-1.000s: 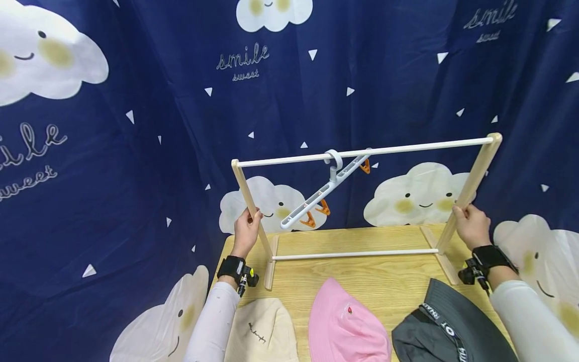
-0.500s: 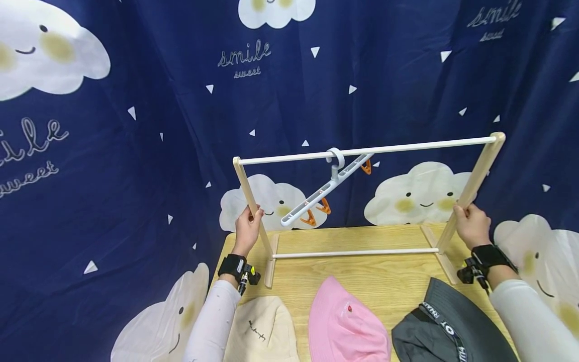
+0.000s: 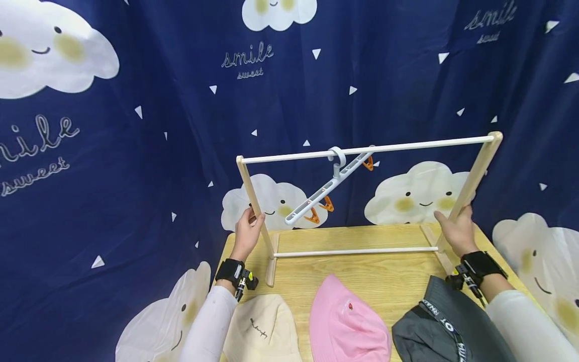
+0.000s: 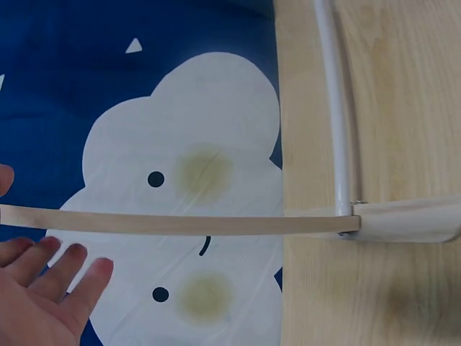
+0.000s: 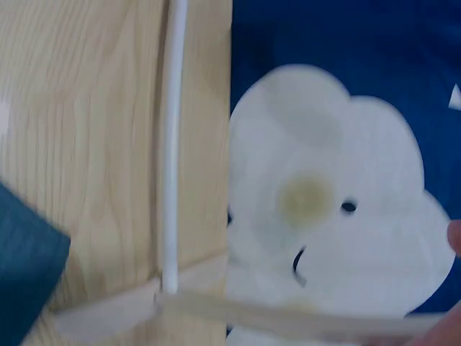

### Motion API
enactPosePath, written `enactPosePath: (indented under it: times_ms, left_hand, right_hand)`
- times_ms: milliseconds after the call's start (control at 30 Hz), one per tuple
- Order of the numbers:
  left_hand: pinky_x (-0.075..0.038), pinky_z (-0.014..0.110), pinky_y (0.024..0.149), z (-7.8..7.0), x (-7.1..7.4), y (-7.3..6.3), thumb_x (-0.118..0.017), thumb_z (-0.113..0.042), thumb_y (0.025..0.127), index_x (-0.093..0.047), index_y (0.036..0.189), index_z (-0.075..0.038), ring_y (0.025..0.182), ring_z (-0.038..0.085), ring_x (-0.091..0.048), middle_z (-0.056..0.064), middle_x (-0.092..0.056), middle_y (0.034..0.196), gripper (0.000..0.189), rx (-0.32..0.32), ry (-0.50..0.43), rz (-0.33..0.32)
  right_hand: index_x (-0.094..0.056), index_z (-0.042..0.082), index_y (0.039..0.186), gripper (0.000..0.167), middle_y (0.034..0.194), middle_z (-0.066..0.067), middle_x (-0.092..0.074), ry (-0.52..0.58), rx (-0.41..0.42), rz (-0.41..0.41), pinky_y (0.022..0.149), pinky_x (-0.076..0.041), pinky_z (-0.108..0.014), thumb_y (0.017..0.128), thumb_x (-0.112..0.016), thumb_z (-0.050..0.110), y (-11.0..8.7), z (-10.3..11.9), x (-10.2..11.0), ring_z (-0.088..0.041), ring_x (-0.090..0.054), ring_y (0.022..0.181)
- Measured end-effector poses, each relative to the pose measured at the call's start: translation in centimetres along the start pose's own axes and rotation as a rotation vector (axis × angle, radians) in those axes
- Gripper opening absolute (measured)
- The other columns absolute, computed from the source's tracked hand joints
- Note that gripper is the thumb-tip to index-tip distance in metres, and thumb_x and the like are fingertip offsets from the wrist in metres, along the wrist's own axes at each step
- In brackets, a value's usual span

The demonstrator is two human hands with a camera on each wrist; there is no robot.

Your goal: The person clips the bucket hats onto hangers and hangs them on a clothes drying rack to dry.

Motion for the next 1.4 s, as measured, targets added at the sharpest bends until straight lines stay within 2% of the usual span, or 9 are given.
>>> enactPosePath:
  times_ms: [167,333,467,600,700,767,1033,1233,1400]
  left_hand:
    - [-0.044,0.057,0.112,0.3,1.0,-2.1,-0.066,-0.027,0.103,-0.043,0.155,-0.003,0.143,0.040,-0.050,0.022,-0.049,0.156,0.062,0.039,0.037,-0.004]
    - [-0.041,0.060,0.114,1.0,2.0,-4.5,-0.068,-0.030,0.102,-0.037,0.158,-0.001,0.146,0.042,-0.045,0.023,-0.043,0.160,0.071,0.056,0.094,0.010]
    - [-0.042,0.060,0.112,1.5,2.6,-6.3,-0.069,-0.032,0.101,-0.040,0.156,0.000,0.142,0.044,-0.048,0.023,-0.047,0.157,0.070,0.066,0.169,0.004]
    - [-0.042,0.060,0.111,2.3,3.3,-8.4,-0.072,-0.031,0.099,-0.043,0.153,0.003,0.139,0.046,-0.050,0.026,-0.051,0.152,0.070,0.097,0.222,0.007]
    - [-0.042,0.060,0.110,3.3,3.9,-9.9,-0.073,-0.030,0.098,-0.045,0.152,0.003,0.138,0.046,-0.051,0.027,-0.053,0.149,0.069,0.137,0.255,0.022]
    - [-0.042,0.060,0.111,4.0,4.2,-10.8,-0.073,-0.030,0.098,-0.047,0.151,0.004,0.137,0.047,-0.052,0.028,-0.055,0.148,0.067,0.162,0.278,0.033]
    - [-0.044,0.061,0.107,7.2,5.3,-13.7,-0.073,-0.035,0.097,-0.051,0.147,0.005,0.134,0.048,-0.054,0.029,-0.058,0.143,0.067,0.234,0.386,0.100]
    - [-0.047,0.062,0.103,8.5,6.6,-15.7,-0.073,-0.040,0.096,-0.055,0.141,0.008,0.129,0.051,-0.056,0.032,-0.060,0.138,0.069,0.280,0.462,0.130]
    - [-0.049,0.061,0.101,9.0,7.8,-17.0,-0.076,-0.041,0.094,-0.056,0.138,0.011,0.126,0.053,-0.058,0.035,-0.060,0.135,0.071,0.308,0.492,0.166]
  right_hand:
    - [0.014,0.004,0.165,0.101,0.166,-0.039,-0.007,-0.011,0.017,0.028,0.122,-0.017,-0.067,0.103,-0.059,0.039,-2.7,1.5,-1.3,-0.056,-0.013,0.154]
    - [0.021,0.001,0.162,0.106,0.167,-0.037,0.011,-0.012,0.039,0.151,0.122,-0.012,-0.069,0.105,-0.056,0.047,-5.3,3.7,-2.9,-0.057,0.001,0.154]
    - [-0.005,-0.008,0.163,0.097,0.165,-0.039,-0.017,-0.010,0.136,0.182,0.117,-0.030,-0.067,0.105,-0.060,0.046,-7.2,6.1,-4.6,-0.057,-0.026,0.150]
    - [-0.049,-0.006,0.149,0.065,0.141,-0.028,-0.061,0.022,0.302,0.103,0.105,-0.052,-0.037,0.102,-0.070,0.033,-8.9,8.4,-6.8,-0.045,-0.061,0.128]
    - [-0.064,-0.001,0.136,0.047,0.126,-0.021,-0.072,0.085,0.408,0.065,0.093,-0.053,-0.018,0.098,-0.075,0.023,-10.1,9.9,-8.4,-0.040,-0.069,0.115]
    - [-0.067,0.001,0.133,0.043,0.123,-0.019,-0.074,0.128,0.454,0.073,0.091,-0.052,-0.013,0.096,-0.078,0.020,-10.9,11.0,-9.3,-0.039,-0.070,0.113]
    - [-0.069,0.005,0.131,0.047,0.126,-0.014,-0.074,0.185,0.554,0.162,0.096,-0.056,-0.039,0.090,-0.085,0.020,-13.6,15.4,-12.1,-0.031,-0.071,0.115]
    - [-0.070,0.003,0.129,0.049,0.125,-0.015,-0.074,0.248,0.611,0.220,0.096,-0.057,-0.046,0.085,-0.089,0.016,-14.8,17.5,-14.3,-0.036,-0.071,0.115]
    - [-0.071,0.002,0.128,0.050,0.123,-0.015,-0.075,0.281,0.579,0.273,0.096,-0.058,-0.047,0.084,-0.090,0.017,-15.7,18.4,-15.7,-0.033,-0.072,0.115]
Point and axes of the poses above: each hand's wrist, its own y-axis towards the middle knuckle, its own x-axis out of the back of the hand, z = x × y, the point moved 2 cm from there along y, towards the middle knuckle
